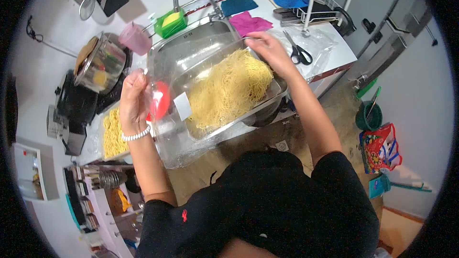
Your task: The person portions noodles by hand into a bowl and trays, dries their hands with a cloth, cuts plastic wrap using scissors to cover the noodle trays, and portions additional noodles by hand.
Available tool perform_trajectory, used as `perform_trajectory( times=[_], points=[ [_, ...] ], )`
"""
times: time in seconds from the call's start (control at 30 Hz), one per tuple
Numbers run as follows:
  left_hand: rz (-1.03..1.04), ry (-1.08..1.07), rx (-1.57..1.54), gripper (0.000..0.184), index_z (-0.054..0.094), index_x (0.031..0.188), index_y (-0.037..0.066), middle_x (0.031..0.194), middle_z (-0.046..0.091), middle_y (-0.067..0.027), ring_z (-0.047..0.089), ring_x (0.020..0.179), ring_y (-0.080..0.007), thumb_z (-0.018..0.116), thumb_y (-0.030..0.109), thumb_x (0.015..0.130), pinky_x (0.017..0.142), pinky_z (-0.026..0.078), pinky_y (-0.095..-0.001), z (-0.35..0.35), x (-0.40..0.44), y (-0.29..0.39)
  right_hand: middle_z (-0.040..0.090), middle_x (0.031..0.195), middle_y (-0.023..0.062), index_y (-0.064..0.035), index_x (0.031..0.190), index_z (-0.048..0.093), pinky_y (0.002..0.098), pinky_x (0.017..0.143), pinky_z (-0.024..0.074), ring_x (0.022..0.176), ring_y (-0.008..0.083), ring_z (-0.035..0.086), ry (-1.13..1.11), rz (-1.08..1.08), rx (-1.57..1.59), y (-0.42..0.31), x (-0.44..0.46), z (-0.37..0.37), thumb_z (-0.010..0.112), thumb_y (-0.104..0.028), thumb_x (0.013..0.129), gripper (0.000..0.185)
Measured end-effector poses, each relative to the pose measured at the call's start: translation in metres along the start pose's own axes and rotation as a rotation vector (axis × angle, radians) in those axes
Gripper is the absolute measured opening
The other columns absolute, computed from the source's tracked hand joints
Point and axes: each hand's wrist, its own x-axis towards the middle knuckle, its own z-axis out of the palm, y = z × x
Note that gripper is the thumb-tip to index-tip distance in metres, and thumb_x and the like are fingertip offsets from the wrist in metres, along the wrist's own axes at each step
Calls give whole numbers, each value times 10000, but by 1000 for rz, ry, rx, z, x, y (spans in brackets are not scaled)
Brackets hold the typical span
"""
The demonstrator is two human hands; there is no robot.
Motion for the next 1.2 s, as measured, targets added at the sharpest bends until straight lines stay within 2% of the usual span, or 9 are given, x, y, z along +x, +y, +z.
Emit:
perform_trajectory(
  times=[0.13, 0.3, 0.47, 0.7, 0.73, 0.8, 0.93, 1.07, 1.2],
  points=[
    [-32, 37, -246, 178, 587, 780, 78, 649, 575, -13, 543, 532, -73, 675, 209, 861, 455, 433, -178, 0, -5, -7, 603, 1038, 74, -35, 1160, 567, 290, 816, 462, 931, 158, 579, -432, 236, 486, -16, -4, 48, 656, -322, 860, 424],
    [-53, 328, -98, 148, 623, 841, 64, 713, 608, -14, 551, 567, -79, 647, 202, 890, 504, 454, -207, -24, -2, -25, 597, 865, 45, -24, 949, 578, 249, 693, 483, 753, 118, 584, -520, 277, 738, -3, 2, 68, 613, -170, 899, 158],
    [121, 671, 1162, 553, 451, 1291, 46, 997, 620, -85, 570, 858, -135, 701, 233, 834, 744, 490, -293, -65, -16, -44, 559, 714, 19, -48, 819, 551, 231, 591, 427, 634, 88, 517, -268, 235, 790, -4, -3, 61, 637, -133, 886, 138],
    [-62, 207, 569, 522, 431, 1270, 49, 953, 615, -60, 572, 796, -87, 700, 124, 829, 682, 500, -247, 87, -31, -60, 446, 566, -64, -115, 757, 511, 206, 458, 307, 486, 45, 395, -137, 314, 757, -42, -43, 98, 655, -252, 883, 235],
    [4, 222, 594, 521, 428, 1268, 46, 938, 616, -60, 577, 783, -88, 696, 98, 825, 675, 500, -243, 96, -30, -64, 400, 555, -71, -137, 717, 483, 211, 447, 278, 476, 38, 349, -103, 299, 764, -60, -51, 105, 532, -415, 941, 360],
    [138, 241, 643, 522, 422, 1266, 40, 907, 618, -60, 587, 757, -91, 690, 45, 817, 662, 502, -234, 107, -28, -67, 359, 525, -65, -144, 648, 446, 218, 439, 262, 458, 50, 322, -68, 305, 839, -59, -54, 107, 410, -527, 947, 487],
    [36, 263, 443, 512, 435, 1247, 29, 855, 628, -56, 606, 738, -90, 678, -12, 798, 649, 506, -225, 115, -27, -61, 292, 478, -48, -157, 529, 340, 242, 419, 226, 426, 88, 283, -244, 292, 936, -77, -64, 90, 216, -663, 923, 653],
    [55, 192, 202, 485, 435, 1264, 24, 855, 640, -61, 616, 738, -87, 629, -16, 821, 651, 510, -222, 109, -26, -57, 235, 469, -47, -168, 510, 278, 253, 402, 200, 400, 94, 248, -210, 235, 866, -70, -58, 80, 230, -664, 918, 644],
    [164, 294, 103, 533, 411, 1314, 16, 871, 638, -60, 607, 760, -89, 627, 31, 826, 672, 508, -213, 63, -36, -24, 237, 482, -57, -176, 532, 303, 240, 393, 173, 377, 75, 229, 73, 202, 719, -60, -31, 30, 340, -666, 883, 605]
  ],
)
